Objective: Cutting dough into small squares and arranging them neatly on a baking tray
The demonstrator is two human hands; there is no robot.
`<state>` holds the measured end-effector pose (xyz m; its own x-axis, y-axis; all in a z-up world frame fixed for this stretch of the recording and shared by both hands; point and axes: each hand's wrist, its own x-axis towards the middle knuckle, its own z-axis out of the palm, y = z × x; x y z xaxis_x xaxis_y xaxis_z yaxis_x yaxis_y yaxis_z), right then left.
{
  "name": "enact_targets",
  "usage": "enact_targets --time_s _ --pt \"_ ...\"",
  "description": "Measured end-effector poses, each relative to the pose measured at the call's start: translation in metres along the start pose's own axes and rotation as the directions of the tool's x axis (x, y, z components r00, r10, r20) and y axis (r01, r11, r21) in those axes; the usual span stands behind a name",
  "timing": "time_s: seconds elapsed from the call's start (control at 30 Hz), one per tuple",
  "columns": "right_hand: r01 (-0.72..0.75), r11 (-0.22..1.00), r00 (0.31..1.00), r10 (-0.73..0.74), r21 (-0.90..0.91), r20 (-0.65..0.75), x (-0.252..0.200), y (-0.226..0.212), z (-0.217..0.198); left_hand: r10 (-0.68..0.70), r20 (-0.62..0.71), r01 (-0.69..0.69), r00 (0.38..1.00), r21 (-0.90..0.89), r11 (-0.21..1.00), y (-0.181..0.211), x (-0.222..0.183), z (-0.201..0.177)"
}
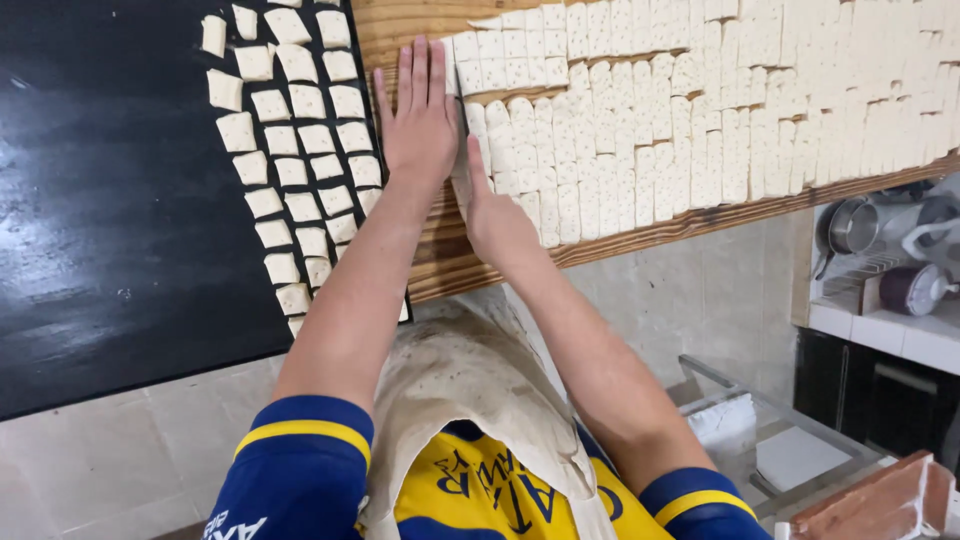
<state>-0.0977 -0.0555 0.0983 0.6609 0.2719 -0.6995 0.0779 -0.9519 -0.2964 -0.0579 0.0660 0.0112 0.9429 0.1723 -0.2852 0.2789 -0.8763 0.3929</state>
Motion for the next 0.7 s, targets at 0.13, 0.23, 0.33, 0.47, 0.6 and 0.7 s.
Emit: enact_targets --time_s 0.13,0.23,0.33,0.47,0.6,0.7 --pt "0.053 0.998 0.996 -0.051 0.021 -0.078 0.004 0.013 0.02 0.088 0.14 -0.091 0.986 0.022 0.996 0.006 -0.042 -0.024" --pt "0.006 1.0 0.999 -0.005 0.018 -0.049 0.006 0.008 0.019 0.061 0.047 -0.065 0.997 0.072 0.995 0.004 -0.046 0.041" --pt "-0.037 0.998 0.995 0.032 0.049 0.094 -0.022 -0.01 -0.012 0.04 0.009 -0.041 0.999 0.095 0.995 0.003 -0.049 0.053" --pt "-0.065 0.995 0.987 0.074 -0.071 0.145 -0.052 -0.005 -0.003 0.04 0.018 -0.042 0.999 0.132 0.99 0.01 -0.05 0.031" --pt "-0.01 1.0 0.999 0.01 0.001 0.04 -0.034 0.021 0.033 0.104 0.005 -0.104 0.995 0.065 0.992 0.009 -0.067 0.037" --pt "0.024 0.998 1.0 -0.024 0.059 -0.007 -0.03 0.033 0.045 0.127 0.0 -0.127 0.992 0.089 0.988 0.011 -0.08 0.047"
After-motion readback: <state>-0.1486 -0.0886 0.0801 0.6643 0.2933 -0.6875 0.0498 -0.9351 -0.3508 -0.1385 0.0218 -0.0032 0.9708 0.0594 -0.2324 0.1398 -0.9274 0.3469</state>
